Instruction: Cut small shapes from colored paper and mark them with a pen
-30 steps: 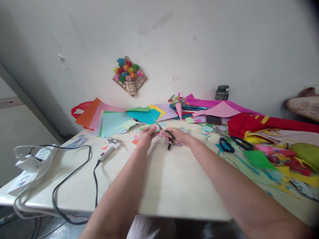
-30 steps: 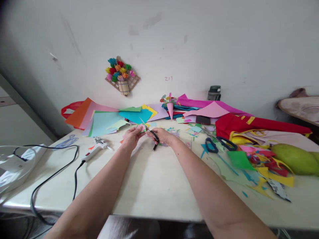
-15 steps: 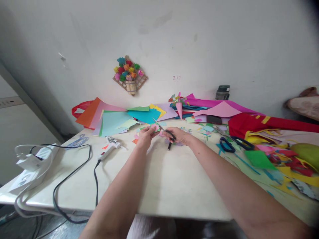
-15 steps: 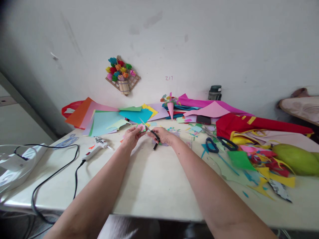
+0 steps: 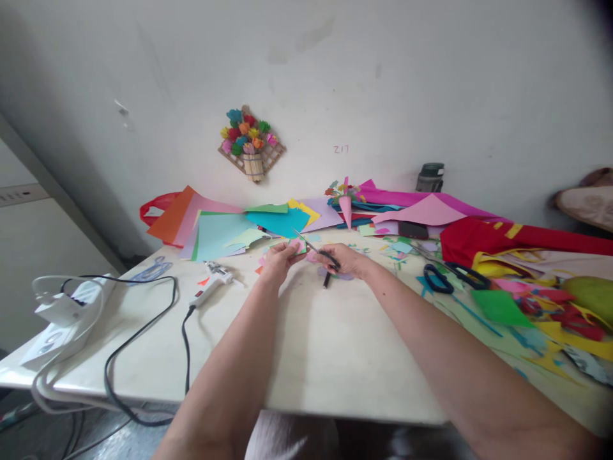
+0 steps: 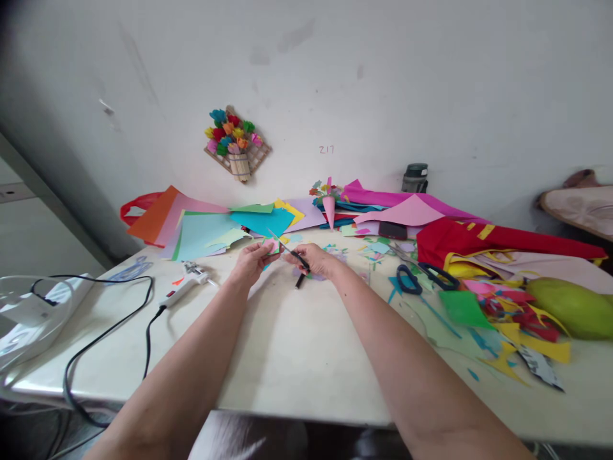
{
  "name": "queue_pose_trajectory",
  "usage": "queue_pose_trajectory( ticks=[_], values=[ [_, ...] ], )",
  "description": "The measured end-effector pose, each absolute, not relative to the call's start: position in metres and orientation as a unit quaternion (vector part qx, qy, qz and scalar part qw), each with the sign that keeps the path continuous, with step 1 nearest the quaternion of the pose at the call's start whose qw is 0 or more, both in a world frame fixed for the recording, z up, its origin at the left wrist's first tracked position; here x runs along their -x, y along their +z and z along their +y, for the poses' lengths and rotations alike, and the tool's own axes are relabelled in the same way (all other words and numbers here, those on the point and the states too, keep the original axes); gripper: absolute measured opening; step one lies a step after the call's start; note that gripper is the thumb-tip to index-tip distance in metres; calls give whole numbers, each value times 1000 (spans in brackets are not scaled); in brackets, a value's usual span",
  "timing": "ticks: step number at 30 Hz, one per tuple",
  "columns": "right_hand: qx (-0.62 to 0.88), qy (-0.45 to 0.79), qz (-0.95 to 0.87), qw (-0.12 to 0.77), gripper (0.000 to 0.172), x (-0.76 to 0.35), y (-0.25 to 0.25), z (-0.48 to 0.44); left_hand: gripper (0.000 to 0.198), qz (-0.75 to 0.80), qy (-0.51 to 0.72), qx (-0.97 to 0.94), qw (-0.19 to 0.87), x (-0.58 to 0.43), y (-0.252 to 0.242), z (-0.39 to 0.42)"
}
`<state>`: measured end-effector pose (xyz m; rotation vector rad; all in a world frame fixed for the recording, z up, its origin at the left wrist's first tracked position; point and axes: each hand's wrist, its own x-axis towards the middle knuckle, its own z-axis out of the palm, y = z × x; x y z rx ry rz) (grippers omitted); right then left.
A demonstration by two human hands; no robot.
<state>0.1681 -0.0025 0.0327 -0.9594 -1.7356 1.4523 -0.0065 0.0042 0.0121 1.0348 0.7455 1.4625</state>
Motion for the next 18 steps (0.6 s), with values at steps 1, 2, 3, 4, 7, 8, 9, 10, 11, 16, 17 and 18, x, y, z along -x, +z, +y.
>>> queue_pose_trajectory(
  ticks=[1, 2, 3, 4, 7, 8, 9, 10, 11, 16, 17, 18],
  values=[
    [369, 557, -664, 335, 20, -168, 33, -2, 29, 316, 619, -444, 566, 7, 12, 4],
    [372, 556, -664, 333, 20, -168, 33, -3, 29, 315, 617, -447, 566, 8, 12, 4],
    [375, 553, -666, 332, 20, -168, 33, -3, 29, 314, 616, -450, 566, 9, 12, 4],
    [378, 549, -669, 330, 21, -168, 33, -3, 30, 314, 614, -452, 566, 9, 11, 4],
    [381, 533, -683, 323, 23, -170, 33, -3, 29, 317, 610, -456, 565, 12, 10, 6],
    [380, 529, -687, 321, 24, -170, 34, -4, 28, 319, 608, -457, 566, 13, 9, 7],
    [378, 527, -691, 320, 25, -171, 34, -4, 28, 322, 605, -458, 566, 14, 9, 8],
    [375, 526, -694, 318, 26, -171, 34, -4, 27, 325, 601, -460, 567, 15, 8, 8],
    [373, 525, -696, 317, 27, -172, 35, -5, 26, 328, 596, -463, 568, 16, 8, 9],
    [372, 525, -702, 306, 28, -174, 38, -6, 25, 332, 571, -484, 574, 20, 8, 10],
    [372, 523, -705, 303, 28, -174, 38, -7, 25, 333, 570, -484, 574, 21, 8, 10],
    [373, 520, -707, 299, 29, -174, 38, -7, 25, 335, 569, -484, 574, 21, 8, 9]
  ],
)
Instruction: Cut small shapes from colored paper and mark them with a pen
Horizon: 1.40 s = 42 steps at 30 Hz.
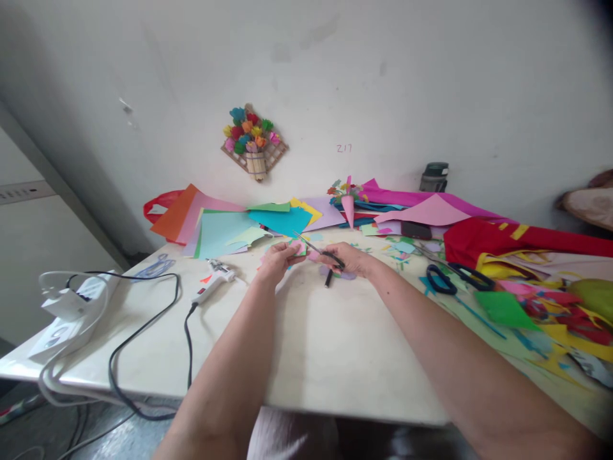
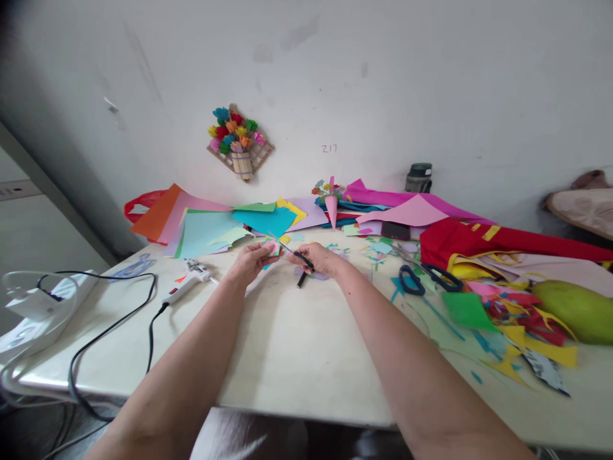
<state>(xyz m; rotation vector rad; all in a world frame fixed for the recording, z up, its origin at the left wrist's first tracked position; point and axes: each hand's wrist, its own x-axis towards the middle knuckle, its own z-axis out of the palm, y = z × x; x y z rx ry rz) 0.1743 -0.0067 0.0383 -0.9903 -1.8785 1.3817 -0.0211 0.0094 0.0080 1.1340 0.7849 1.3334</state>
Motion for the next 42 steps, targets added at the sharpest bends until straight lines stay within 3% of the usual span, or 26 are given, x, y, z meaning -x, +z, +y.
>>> queue_pose_trajectory(
  ticks=[10, 18, 30, 42],
  values=[
    [386, 497, -728, 270, 32, -179, 41, -9, 23, 341, 550, -495, 579, 25, 11, 7],
    [380, 517, -719, 267, 22, -181, 41, -8, 22, 348, 543, -502, 577, 27, 13, 4],
    [354, 510, -734, 274, 31, -186, 29, 4, 22, 350, 530, -522, 570, 27, 14, 2],
    [346, 521, -758, 185, 29, -199, 36, 5, 26, 351, 422, -586, 596, 30, 16, -2]
  ],
)
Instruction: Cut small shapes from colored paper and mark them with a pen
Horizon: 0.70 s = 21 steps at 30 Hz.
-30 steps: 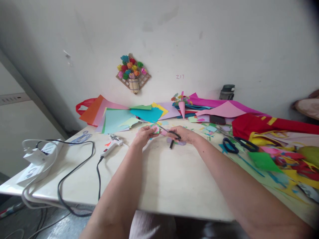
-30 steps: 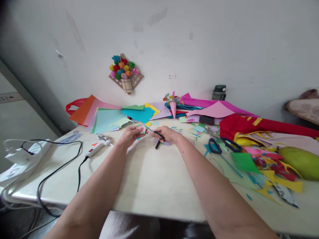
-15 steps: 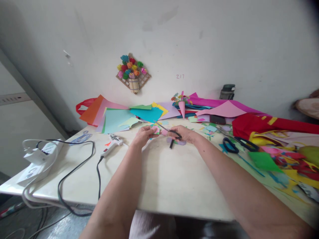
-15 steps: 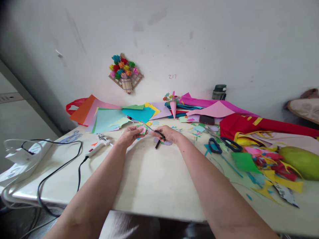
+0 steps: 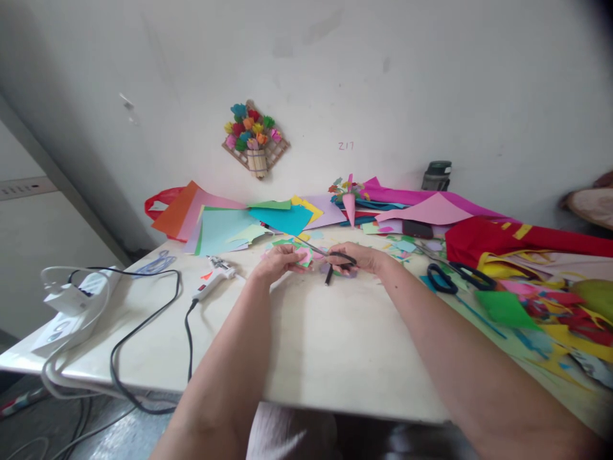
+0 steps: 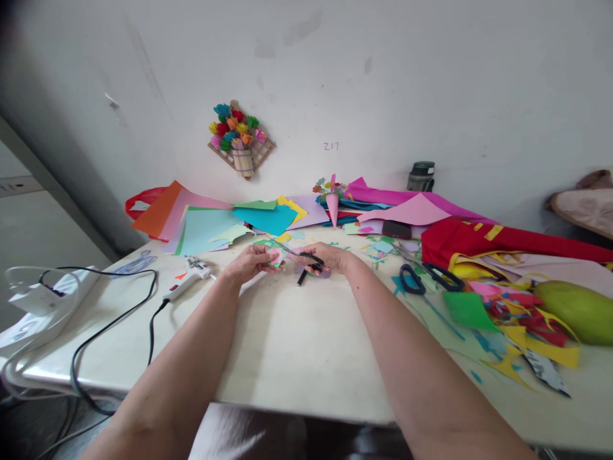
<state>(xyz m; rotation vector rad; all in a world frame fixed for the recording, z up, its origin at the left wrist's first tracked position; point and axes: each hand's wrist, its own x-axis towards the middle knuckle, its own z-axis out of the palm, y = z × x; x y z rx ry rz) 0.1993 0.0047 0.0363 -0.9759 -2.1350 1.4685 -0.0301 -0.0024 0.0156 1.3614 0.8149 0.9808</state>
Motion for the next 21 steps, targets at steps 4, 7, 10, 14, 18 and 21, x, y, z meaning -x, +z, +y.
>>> queue_pose_trajectory(
  ticks=[4, 7, 10, 14, 18, 21],
  values=[
    [342, 529, -758, 169, 24, -201, 39, 6, 28, 357, 384, -592, 612, 32, 16, -2],
    [343, 528, -760, 159, 21, -202, 40, 6, 29, 350, 371, -597, 619, 32, 16, -2],
    [347, 526, -763, 145, 22, -202, 39, 8, 29, 350, 362, -598, 624, 31, 16, -2],
    [346, 530, -763, 135, 21, -202, 37, 9, 30, 352, 349, -600, 628, 31, 17, -3],
    [339, 527, -767, 138, 21, -203, 38, 9, 29, 354, 341, -602, 629, 31, 17, -3],
    [338, 520, -771, 141, 21, -203, 38, 8, 28, 357, 335, -604, 629, 31, 17, -4]
  ],
)
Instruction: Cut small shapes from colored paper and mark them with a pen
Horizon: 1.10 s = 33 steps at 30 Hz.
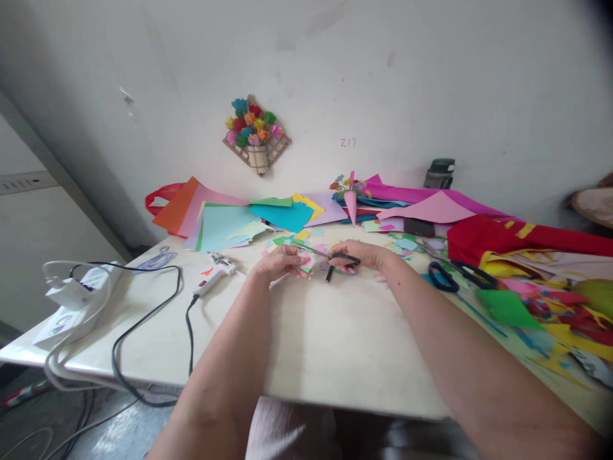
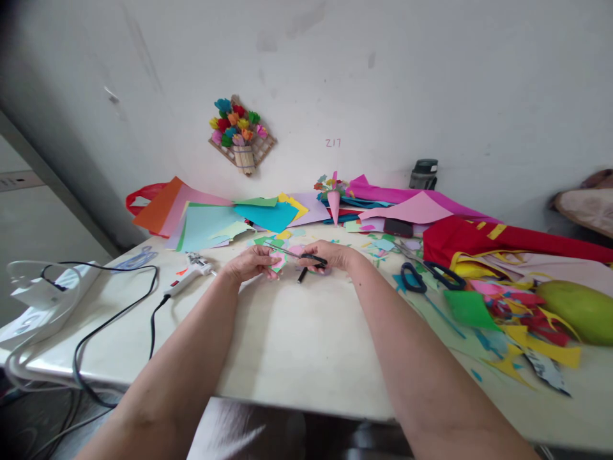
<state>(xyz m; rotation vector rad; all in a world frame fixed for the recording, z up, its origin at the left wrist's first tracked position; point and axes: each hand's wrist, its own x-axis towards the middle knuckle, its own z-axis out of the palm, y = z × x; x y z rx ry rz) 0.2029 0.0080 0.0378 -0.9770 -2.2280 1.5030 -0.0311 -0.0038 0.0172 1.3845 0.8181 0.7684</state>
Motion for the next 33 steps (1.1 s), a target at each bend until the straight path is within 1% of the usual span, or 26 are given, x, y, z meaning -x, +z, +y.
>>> queue_pose_trajectory(
  ticks=[6, 15, 18, 27, 33],
  values=[
    [353, 493, -784, 135, 26, -203, 33, 13, 26, 364, 328, -598, 634, 30, 19, -6],
    [352, 502, -779, 135, 28, -202, 31, 15, 23, 368, 323, -596, 636, 32, 17, -5],
    [351, 506, -776, 135, 31, -202, 34, 13, 24, 378, 321, -588, 639, 32, 18, -6],
    [372, 487, -778, 138, 31, -200, 46, -1, 24, 388, 323, -573, 645, 33, 18, -6],
    [384, 501, -761, 149, 38, -199, 48, -4, 23, 381, 327, -567, 652, 34, 17, -5]
  ],
)
